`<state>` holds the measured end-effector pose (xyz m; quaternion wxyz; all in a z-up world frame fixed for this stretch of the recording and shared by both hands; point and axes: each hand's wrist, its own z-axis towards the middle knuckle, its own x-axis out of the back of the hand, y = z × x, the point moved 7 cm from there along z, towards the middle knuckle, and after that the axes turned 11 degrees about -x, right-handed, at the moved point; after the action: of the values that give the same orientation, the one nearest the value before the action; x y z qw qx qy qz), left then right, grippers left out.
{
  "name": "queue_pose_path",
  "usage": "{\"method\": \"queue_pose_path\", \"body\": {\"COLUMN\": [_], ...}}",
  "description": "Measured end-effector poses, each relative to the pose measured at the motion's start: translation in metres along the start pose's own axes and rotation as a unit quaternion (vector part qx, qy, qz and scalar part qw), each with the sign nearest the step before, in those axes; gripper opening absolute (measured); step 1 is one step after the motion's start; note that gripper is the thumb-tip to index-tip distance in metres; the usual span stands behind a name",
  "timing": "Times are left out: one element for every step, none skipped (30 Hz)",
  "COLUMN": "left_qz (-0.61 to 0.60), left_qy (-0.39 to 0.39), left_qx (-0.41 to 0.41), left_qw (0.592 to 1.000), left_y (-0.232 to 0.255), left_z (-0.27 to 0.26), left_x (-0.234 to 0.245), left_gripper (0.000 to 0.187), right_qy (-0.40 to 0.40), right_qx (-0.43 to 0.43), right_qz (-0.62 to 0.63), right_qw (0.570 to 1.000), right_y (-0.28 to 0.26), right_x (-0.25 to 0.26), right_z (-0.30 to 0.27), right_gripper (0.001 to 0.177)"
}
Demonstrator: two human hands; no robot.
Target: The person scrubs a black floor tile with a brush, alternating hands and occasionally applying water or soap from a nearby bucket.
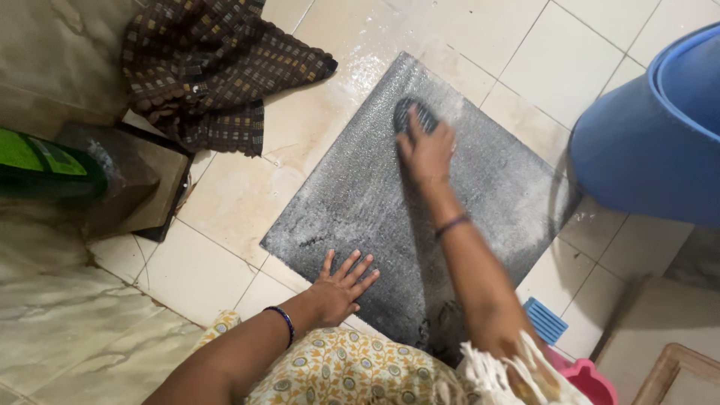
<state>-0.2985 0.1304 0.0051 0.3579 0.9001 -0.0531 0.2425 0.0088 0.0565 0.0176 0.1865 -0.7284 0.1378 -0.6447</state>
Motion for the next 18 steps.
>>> {"method": "queue_pose_path", "body": {"left_qz": [0.006,0.015,0.015,0.011,0.008,0.008,0.016,0.026,0.028,0.022,0.015,0.014,0.016,0.019,0.019,0.016,0.013,0.015], "left_qy": [0.007,0.010,0.007,-0.002,-0.010,-0.011,-0.023,-0.035,-0.037,-0.012,0.013,0.006,0.010,0.017,0.012,0.008,0.003,0.003], "left_qx": [-0.001,-0.004,-0.006,0.002,0.009,0.009,0.013,0.018,0.018,0.013,0.007,0.009,0.006,0.001,0.000,0.003,0.006,0.007], "left_qw": [1.000,1.000,1.000,1.000,1.000,1.000,1.000,0.999,0.999,1.000,1.000,1.000,1.000,1.000,1.000,1.000,1.000,1.000], "left_y": [0.000,0.000,0.002,0.001,0.000,0.001,0.000,-0.001,-0.001,0.000,0.000,-0.001,-0.002,-0.003,-0.002,-0.002,-0.002,-0.002], "left_z": [0.001,0.001,0.002,0.003,0.004,0.004,0.005,0.005,0.006,0.004,0.004,0.004,0.006,0.009,0.007,0.007,0.006,0.006], "left_x": [0.001,0.002,0.000,0.000,0.000,0.000,-0.002,-0.003,-0.004,-0.003,-0.001,-0.004,-0.003,-0.002,-0.004,-0.004,-0.004,-0.004], "left_gripper": [0.077,0.077,0.077,0.078,0.079,0.079,0.076,0.074,0.074,0.076,0.078,0.078,0.077,0.075,0.075,0.076,0.076,0.076], "right_qy": [0.000,-0.001,-0.016,-0.027,-0.039,-0.039,-0.026,-0.011,-0.010,-0.011,-0.013,-0.025,-0.037,0.031,-0.022,-0.047,-0.074,-0.075], "right_qx": [0.047,0.064,0.085,0.110,0.136,0.135,0.181,0.226,0.224,0.218,0.212,0.192,0.173,0.187,0.058,-0.128,-0.098,-0.123], "right_qz": [-0.052,-0.046,-0.032,-0.042,-0.053,-0.052,-0.055,-0.056,-0.055,-0.044,-0.033,-0.026,-0.020,-0.048,-0.027,0.161,-0.044,-0.052], "right_qw": [0.998,0.997,0.996,0.993,0.989,0.989,0.982,0.972,0.973,0.975,0.977,0.981,0.984,0.981,0.998,0.978,0.991,0.988], "right_y": [-0.002,-0.001,-0.001,-0.005,-0.007,-0.005,-0.008,-0.013,-0.011,-0.008,-0.004,0.001,0.006,0.005,0.020,0.037,0.031,0.029], "right_x": [-0.005,-0.013,-0.020,-0.027,-0.032,-0.033,-0.031,-0.030,-0.029,-0.026,-0.021,-0.015,-0.007,0.013,0.017,0.026,0.034,0.042], "right_z": [-0.023,-0.057,-0.088,-0.118,-0.143,-0.161,-0.179,-0.188,-0.179,-0.160,-0.136,-0.113,-0.084,-0.053,-0.029,0.008,0.034,0.056], "right_gripper": [0.068,0.065,0.066,0.067,0.069,0.069,0.068,0.067,0.067,0.070,0.074,0.075,0.076,0.075,0.066,0.073,0.055,0.054]}}
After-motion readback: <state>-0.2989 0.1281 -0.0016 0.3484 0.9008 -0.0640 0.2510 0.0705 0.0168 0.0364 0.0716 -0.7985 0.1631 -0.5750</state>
